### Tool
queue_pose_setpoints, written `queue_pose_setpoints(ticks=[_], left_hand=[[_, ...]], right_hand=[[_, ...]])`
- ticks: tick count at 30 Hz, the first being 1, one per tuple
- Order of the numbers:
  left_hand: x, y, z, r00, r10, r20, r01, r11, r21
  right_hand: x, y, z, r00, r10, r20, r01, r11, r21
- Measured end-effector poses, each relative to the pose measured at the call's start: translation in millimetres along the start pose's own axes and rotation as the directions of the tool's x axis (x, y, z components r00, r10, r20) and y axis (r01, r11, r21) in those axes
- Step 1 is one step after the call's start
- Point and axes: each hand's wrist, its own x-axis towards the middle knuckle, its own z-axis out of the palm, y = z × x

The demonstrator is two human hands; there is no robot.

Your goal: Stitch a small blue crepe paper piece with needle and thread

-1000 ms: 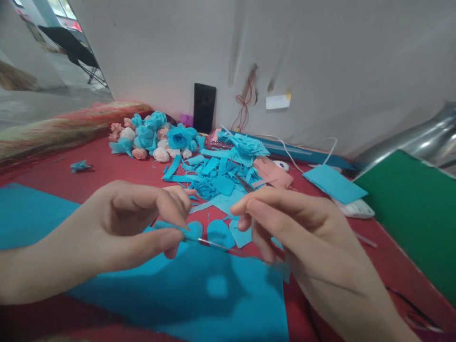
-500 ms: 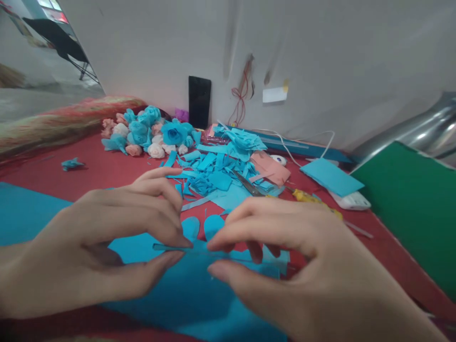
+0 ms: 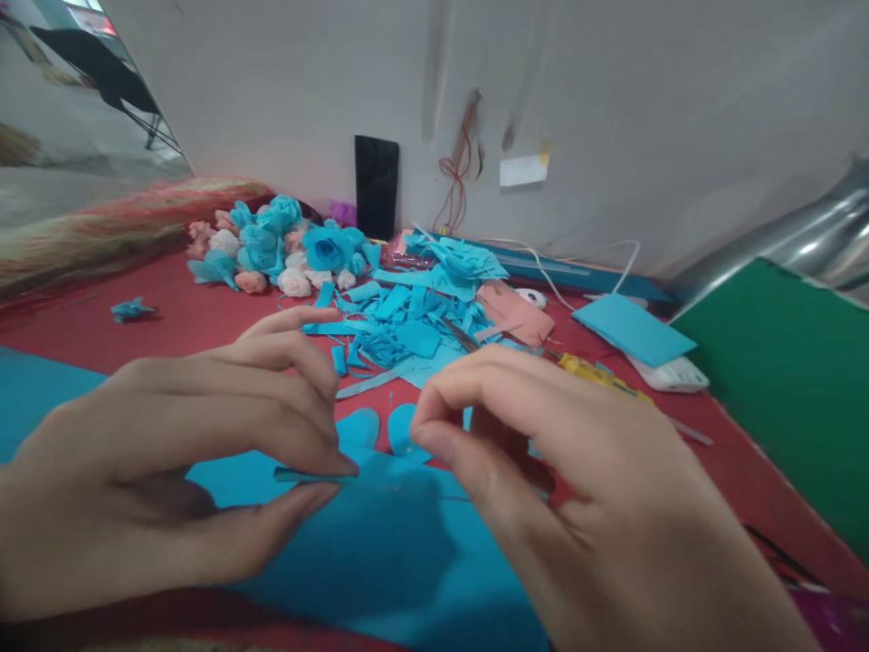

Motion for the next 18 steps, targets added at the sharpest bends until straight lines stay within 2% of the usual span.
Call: queue_pose_setpoints(ticks=[2,7,10,12,15,18], left_hand=[[-0.2,0.2,0.1,1.000,0.012,-0.020,-0.012,1.000,-0.002],[1.6,0.4,-1.2,1.000,0.017,-0.021,-0.016,1.000,0.011],[2.5,0.1,-1.8,1.000,0.006,-0.020,-0.005,1.000,0.017],[2.7,-0.2,-1.9,1.000,0.004,-0.017,-0.003,1.000,0.024],[2.8,-0.2,-1.8,1.000,0.009,-0.018,-0.009,1.000,0.022],[2.9,0.2,-1.8,1.000,0.006,-0.014,-0.006,1.000,0.021]], right_hand=[[-1.9,-2.0,-2.0,1.000,0.005,0.011,-0.005,1.000,-0.002],[-0.9,15.5,-5.0,0.981,-0.195,0.019,0.195,0.958,-0.210],[0.9,18.6,-7.0,0.975,-0.219,0.036,0.222,0.958,-0.182],[0.8,13.5,-8.9,0.983,-0.168,0.079,0.174,0.982,-0.071],[-0.9,1.8,-11.3,0.991,0.006,0.130,-0.021,0.993,0.114],[-1.8,-6.3,-12.2,0.964,0.112,0.243,-0.195,0.916,0.351]])
